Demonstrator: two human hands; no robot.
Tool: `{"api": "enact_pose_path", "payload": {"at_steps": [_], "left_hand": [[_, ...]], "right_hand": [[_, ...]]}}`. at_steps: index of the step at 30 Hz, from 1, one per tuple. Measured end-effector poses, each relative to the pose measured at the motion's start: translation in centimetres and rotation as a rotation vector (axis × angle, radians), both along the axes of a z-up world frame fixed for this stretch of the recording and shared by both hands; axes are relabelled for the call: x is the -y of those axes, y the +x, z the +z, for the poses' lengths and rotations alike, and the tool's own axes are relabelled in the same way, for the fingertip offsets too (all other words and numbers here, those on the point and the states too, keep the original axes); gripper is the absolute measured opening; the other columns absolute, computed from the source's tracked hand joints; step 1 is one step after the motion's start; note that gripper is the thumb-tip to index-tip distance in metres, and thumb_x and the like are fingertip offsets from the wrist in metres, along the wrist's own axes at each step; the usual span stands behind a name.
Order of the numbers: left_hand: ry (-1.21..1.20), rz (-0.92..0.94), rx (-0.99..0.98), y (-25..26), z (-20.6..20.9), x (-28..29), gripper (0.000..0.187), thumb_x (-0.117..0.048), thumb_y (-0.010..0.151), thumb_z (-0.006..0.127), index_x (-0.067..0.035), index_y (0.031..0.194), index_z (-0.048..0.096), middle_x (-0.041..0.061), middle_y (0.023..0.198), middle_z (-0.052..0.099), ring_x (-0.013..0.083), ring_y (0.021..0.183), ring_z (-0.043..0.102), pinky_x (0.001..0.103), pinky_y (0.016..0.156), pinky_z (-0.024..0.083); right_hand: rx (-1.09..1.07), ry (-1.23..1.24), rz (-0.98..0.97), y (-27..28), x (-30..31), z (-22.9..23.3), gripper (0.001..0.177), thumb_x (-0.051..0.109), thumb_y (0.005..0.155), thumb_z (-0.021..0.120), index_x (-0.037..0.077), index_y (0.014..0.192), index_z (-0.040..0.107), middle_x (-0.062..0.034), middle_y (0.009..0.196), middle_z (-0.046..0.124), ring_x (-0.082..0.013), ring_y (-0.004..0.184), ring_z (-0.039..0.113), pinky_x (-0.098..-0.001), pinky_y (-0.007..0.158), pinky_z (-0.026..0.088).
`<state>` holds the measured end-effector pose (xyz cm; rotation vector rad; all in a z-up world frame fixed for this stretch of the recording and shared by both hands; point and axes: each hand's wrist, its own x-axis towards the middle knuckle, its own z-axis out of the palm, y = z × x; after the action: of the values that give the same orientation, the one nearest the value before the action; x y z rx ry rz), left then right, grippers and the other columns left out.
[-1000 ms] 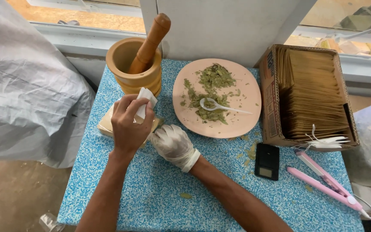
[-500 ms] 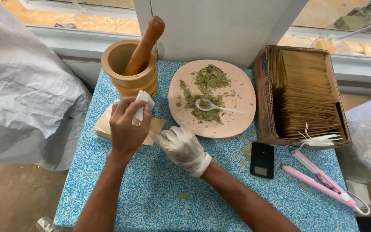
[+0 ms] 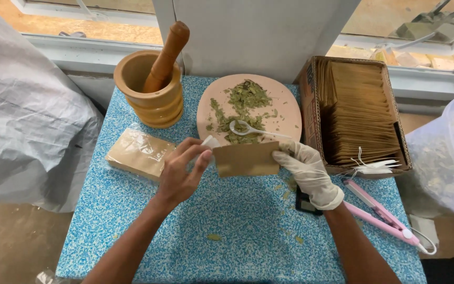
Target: Manually folding and sealing small paper tea bags using a portable heat sealer.
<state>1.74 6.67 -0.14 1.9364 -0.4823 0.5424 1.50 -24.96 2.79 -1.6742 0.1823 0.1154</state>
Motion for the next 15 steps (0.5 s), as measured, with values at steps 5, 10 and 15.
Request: {"api": "enact_pose_path", "payload": {"at_steps": [5, 10, 15], "left_hand": [[-0.046, -0.049, -0.068, -1.0, 1.9, 1.2, 0.015, -0.03, 0.102, 0.081, -0.015, 0.102, 0.084, 0.007, 0.097, 0.079, 0.0318, 0.09, 0.081, 0.045, 0.079, 0.062], [-0.084, -0.086, -0.109, -0.6, 2.0, 0.9, 0.011, -0.021, 0.1, 0.085, -0.01, 0.1, 0.084, 0.009, 0.093, 0.08, 0.0253, 0.09, 0.081, 0.041, 0.079, 0.061], [-0.041, -0.03, -0.096, -0.3, 2.6, 0.4, 0.011, -0.019, 0.101, 0.083, -0.009, 0.1, 0.081, 0.01, 0.094, 0.08, 0.028, 0.092, 0.081, 0.043, 0.081, 0.061]], "right_hand": [[-0.004, 0.073, -0.012, 2.1, 1.3, -4.4, 0.016, 0.018, 0.101, 0.083, 0.01, 0.115, 0.083, -0.0087, 0.095, 0.083, -0.0131, 0.063, 0.069, -0.0262, 0.037, 0.049], [0.019, 0.134, -0.099, 1.6, 1.0, -3.1, 0.014, 0.014, 0.098, 0.086, 0.008, 0.111, 0.082, -0.0098, 0.085, 0.079, -0.0156, 0.053, 0.066, -0.0262, 0.038, 0.051], [0.11, 0.111, -0.116, 1.8, 1.3, -2.9, 0.01, 0.009, 0.1, 0.084, 0.003, 0.108, 0.081, -0.0091, 0.097, 0.082, -0.0141, 0.083, 0.074, -0.0309, 0.071, 0.064]]}}
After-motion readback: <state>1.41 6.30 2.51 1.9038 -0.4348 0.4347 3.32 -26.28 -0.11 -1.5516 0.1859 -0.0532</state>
